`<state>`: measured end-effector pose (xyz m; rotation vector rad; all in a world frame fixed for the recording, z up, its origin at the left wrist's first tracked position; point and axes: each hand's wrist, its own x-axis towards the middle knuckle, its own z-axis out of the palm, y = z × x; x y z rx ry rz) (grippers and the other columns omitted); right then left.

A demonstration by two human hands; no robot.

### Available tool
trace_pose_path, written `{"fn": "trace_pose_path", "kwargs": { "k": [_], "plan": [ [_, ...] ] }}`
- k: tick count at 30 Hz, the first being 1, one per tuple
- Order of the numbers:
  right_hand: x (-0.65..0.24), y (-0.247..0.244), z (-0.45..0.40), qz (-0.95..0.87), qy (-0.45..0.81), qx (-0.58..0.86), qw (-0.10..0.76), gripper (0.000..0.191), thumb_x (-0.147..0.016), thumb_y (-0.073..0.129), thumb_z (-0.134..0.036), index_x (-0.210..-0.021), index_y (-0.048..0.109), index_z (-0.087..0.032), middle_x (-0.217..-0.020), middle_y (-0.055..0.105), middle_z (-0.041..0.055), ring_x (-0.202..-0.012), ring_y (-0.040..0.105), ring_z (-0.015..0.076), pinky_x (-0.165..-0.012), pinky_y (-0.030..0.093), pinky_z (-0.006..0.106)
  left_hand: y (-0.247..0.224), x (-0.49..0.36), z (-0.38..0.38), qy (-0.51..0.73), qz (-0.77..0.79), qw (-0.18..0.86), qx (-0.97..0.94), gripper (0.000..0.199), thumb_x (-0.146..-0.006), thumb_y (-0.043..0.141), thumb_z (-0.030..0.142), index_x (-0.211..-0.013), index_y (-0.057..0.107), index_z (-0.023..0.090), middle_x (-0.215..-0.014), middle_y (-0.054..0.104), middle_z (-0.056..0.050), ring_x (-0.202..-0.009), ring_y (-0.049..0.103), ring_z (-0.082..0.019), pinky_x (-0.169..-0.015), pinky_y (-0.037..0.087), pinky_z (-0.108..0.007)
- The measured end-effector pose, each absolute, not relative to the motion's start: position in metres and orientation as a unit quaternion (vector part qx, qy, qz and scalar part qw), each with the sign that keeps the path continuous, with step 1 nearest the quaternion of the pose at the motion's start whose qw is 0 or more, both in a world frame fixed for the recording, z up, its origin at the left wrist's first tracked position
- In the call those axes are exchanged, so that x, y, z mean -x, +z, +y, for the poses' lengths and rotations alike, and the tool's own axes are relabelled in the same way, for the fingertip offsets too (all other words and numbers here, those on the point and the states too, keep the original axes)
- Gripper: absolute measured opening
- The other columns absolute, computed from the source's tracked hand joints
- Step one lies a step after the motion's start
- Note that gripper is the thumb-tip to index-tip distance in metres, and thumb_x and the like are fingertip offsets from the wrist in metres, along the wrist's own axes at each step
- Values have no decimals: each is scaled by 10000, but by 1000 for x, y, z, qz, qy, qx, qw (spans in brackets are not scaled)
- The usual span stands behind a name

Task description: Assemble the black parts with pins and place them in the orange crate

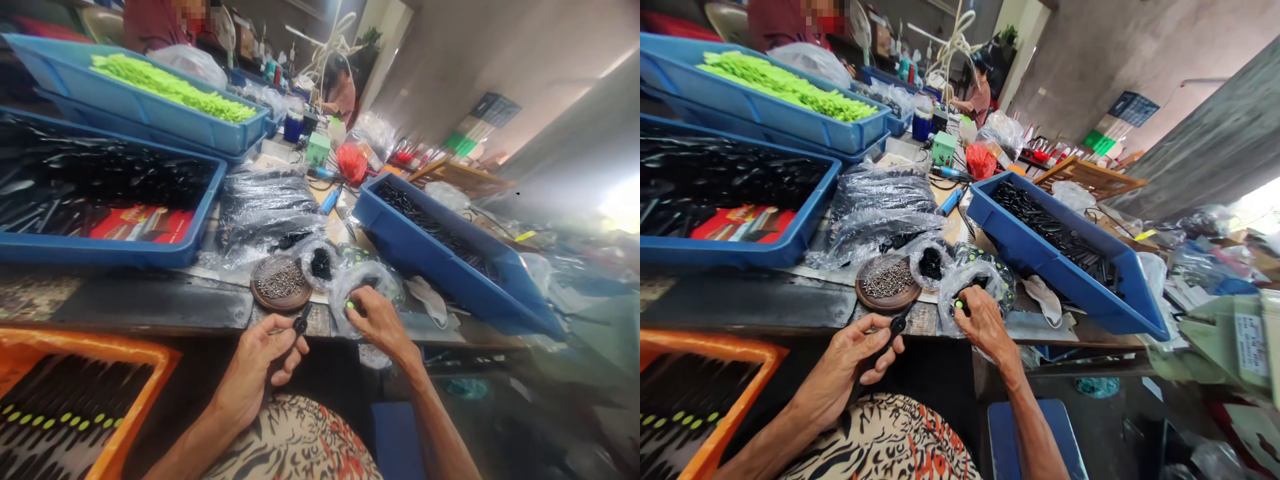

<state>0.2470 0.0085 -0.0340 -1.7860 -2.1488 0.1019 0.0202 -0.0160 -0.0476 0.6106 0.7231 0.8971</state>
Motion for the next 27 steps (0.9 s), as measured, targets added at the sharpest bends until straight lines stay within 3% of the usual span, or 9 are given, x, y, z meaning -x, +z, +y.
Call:
{"fn": "trace_pose_path", "kwargs": {
  "k": [5, 12, 18, 27],
  "plan": [
    [-219, -35, -9, -709, 28, 631, 314, 41, -756, 508, -168, -786, 535, -159, -742, 518, 28, -665, 489, 156, -626, 392, 277, -48, -20, -16, 426, 337, 795, -270, 128, -810, 576, 233, -839, 487, 146, -726, 620, -63, -495, 428, -60, -381, 218, -141],
    [-155, -44, -29, -619, 216, 592, 469, 104, -768, 517, -161, -869, 540, -169, -670, 551, -27, -552, 524, 97, -530, 450, 194, -48, -17, -16, 446, 330, 783, -282, 122, -805, 579, 245, -836, 539, 134, -776, 566, -35, -511, 428, -49, -384, 232, -131],
    [-141, -62, -30, -597, 214, 588, 503, 125, -775, 533, -164, -897, 559, -168, -741, 594, 1, -612, 570, 110, -579, 489, 210, -51, -18, -19, 468, 342, 752, -314, 145, -809, 577, 269, -885, 567, 146, -614, 474, 21, -500, 372, -57, -387, 234, -138],
    [-137, -64, -32, -609, 209, 566, 515, 172, -779, 544, -136, -942, 573, -183, -819, 610, 14, -666, 587, 118, -611, 500, 219, -54, -18, -21, 462, 389, 717, -348, 221, -791, 585, 322, -934, 551, 157, -571, 447, 44, -500, 357, -61, -415, 257, -147]
  ]
}}
